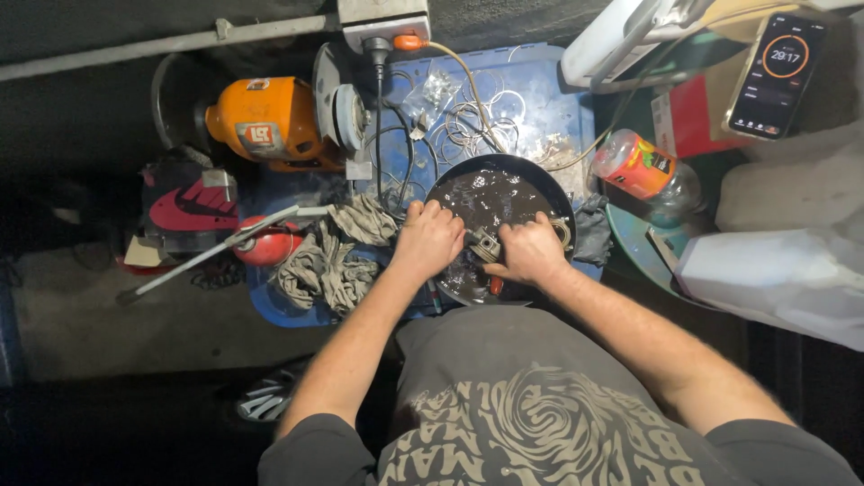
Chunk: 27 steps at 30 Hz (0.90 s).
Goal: The person cleans a metal mechanical part, likely a piston, by scrubbing it with a small orange brush while submerged in a black basin of liquid. They repeatedly dip the part and brush into the liquid and scrub the surfaces. The person also briefly handles a cloth on the workbench.
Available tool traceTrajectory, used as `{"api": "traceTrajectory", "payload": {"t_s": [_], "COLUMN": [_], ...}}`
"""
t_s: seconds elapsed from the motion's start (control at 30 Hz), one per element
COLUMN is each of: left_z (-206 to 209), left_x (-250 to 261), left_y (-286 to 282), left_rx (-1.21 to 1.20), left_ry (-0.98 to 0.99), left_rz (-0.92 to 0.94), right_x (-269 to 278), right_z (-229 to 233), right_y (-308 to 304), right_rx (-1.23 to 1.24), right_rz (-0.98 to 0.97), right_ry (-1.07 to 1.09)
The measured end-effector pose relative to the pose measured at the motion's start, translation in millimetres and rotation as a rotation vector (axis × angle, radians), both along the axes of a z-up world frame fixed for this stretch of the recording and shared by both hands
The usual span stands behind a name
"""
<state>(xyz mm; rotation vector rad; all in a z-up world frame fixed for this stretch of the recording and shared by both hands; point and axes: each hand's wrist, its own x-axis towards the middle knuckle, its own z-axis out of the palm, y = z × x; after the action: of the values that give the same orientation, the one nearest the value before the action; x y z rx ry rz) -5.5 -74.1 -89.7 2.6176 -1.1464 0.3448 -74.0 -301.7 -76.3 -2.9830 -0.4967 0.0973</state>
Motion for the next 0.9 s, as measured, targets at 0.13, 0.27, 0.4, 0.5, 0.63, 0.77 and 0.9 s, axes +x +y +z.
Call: {"api": "traceTrajectory", "payload": {"t_s": [0.13, 0.27, 0.4, 0.5, 0.63, 0.77, 0.9], "left_z": [3, 9, 10, 7, 0, -3, -8], "left_x": [-3, -3, -5, -11, -17, -11, -16], "left_y": [4, 6, 4, -5, -19, -20, -21], "left_rx": [-0.004, -0.016, -0.016, -0.005, -0.007, 0.01, -0.064], "left_ry": [-0.025, -0.002, 0.028, 0.072, 0.185, 0.209, 0.162], "left_rz": [-0.023, -0.017, 0.012, 0.038, 0.035, 0.086, 0.02], "right_x": [-6, -12, -6, -3, -7, -10, -12], "right_z": [-38, -39, -13, -7, -26, -48, -54], "right_y": [-11, -12, -13, -14, -13, -13, -10], "right_rx": [-0.121, -0.167, -0.147, -0.192, -0.183, -0.12, -0.123], "right_rz": [0.106, 0.15, 0.148, 0.117, 0.087, 0.041, 0.045], "right_ry": [-0.05, -0.043, -0.008, 0.015, 0.093, 0.093, 0.058]}}
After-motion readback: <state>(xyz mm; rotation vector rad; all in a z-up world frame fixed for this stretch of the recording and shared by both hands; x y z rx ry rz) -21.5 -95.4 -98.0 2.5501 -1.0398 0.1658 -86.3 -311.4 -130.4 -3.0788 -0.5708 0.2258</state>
